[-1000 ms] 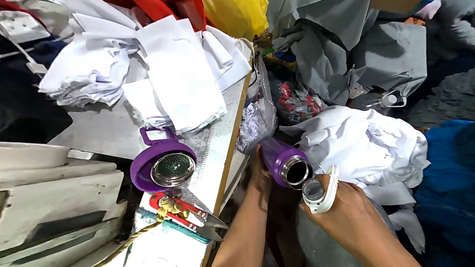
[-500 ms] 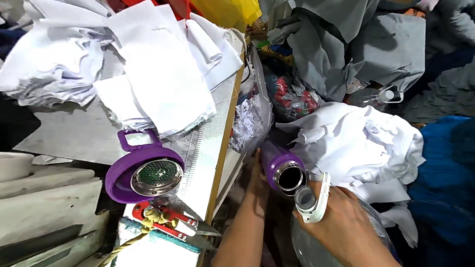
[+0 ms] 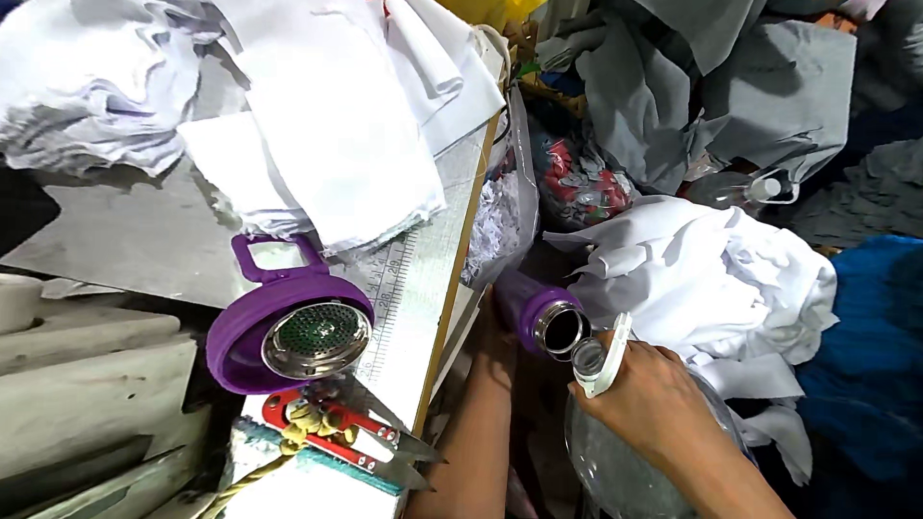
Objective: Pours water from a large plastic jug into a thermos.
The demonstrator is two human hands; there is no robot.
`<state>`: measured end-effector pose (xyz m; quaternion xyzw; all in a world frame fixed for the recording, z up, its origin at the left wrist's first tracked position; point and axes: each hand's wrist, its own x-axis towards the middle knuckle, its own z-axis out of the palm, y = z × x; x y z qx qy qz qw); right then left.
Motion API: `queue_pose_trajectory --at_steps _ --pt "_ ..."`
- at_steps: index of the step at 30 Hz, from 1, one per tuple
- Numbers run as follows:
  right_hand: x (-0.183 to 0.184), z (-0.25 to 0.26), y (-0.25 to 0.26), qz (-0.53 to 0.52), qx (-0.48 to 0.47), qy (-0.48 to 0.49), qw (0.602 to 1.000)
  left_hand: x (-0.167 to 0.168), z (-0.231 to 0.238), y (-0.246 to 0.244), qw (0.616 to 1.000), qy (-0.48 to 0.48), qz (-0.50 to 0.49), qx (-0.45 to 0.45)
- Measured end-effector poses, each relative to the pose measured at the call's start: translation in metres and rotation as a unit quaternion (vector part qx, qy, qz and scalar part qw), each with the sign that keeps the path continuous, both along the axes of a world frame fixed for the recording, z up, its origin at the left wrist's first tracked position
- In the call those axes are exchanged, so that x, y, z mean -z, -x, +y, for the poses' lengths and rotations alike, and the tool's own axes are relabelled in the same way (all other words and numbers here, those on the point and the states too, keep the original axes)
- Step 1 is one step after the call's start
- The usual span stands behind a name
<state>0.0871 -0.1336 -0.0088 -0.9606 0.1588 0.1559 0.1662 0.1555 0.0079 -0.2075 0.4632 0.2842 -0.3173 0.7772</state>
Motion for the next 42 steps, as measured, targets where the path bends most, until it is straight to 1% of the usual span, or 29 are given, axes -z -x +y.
queue_pose_trajectory --at_steps 4,5,7,10,12,16,19,21,24,26,29,31,32,34,36,38,42 --pt "0.001 0.005 -0.006 0.04 0.001 -0.002 0.999 0.008 0.003 0.004 0.994 -0.077 -0.041 0.071" --pt "0.002 0.006 -0.008 0.058 0.003 -0.002 0.998 0.008 0.003 0.005 0.993 -0.08 -0.047 0.076" --pt "0.006 0.007 -0.012 0.076 0.006 0.0 0.997 0.011 0.001 0.002 0.997 -0.05 -0.042 0.051" --pt "0.014 0.006 -0.016 0.092 0.008 0.0 0.996 0.005 -0.003 -0.007 1.0 -0.013 -0.023 0.0" --pt "0.017 0.005 -0.019 0.105 0.007 -0.003 0.994 0.009 -0.006 -0.015 0.999 0.004 -0.037 -0.03" --pt "0.017 0.004 -0.028 0.169 0.018 -0.016 0.985 0.023 -0.004 -0.018 0.994 0.078 -0.06 -0.042" --pt "0.02 0.004 -0.032 0.189 0.017 -0.019 0.982 0.011 -0.003 -0.016 0.998 0.016 -0.054 -0.026" --pt "0.022 0.005 -0.036 0.211 0.013 -0.017 0.977 0.021 -0.002 -0.02 0.996 0.029 -0.071 -0.044" --pt "0.028 0.008 -0.036 0.198 0.007 -0.01 0.98 0.046 0.003 -0.023 0.991 0.073 -0.091 -0.065" --pt "0.029 0.01 -0.038 0.213 0.009 -0.013 0.977 0.054 0.006 -0.024 0.991 0.066 -0.098 -0.067" --pt "0.031 0.011 -0.039 0.219 0.008 -0.01 0.976 0.053 0.004 -0.025 0.986 0.094 -0.096 -0.096" --pt "0.034 0.012 -0.036 0.197 0.006 -0.005 0.98 0.057 0.005 -0.024 0.986 0.092 -0.108 -0.087" --pt "0.034 0.013 -0.036 0.197 0.007 -0.007 0.98 0.058 0.005 -0.024 0.988 0.074 -0.106 -0.081" --pt "0.034 0.013 -0.037 0.2 0.007 -0.011 0.98 0.069 0.01 -0.022 0.989 0.032 -0.135 -0.053" --pt "0.035 0.014 -0.035 0.187 0.005 -0.008 0.982 0.069 0.009 -0.023 0.988 0.019 -0.142 -0.048" --pt "0.036 0.014 -0.034 0.173 0.004 -0.007 0.985 0.068 0.01 -0.023 0.988 0.036 -0.146 -0.041" --pt "0.036 0.013 -0.038 0.199 0.01 -0.014 0.98 0.075 0.011 -0.025 0.985 0.076 -0.143 -0.055"
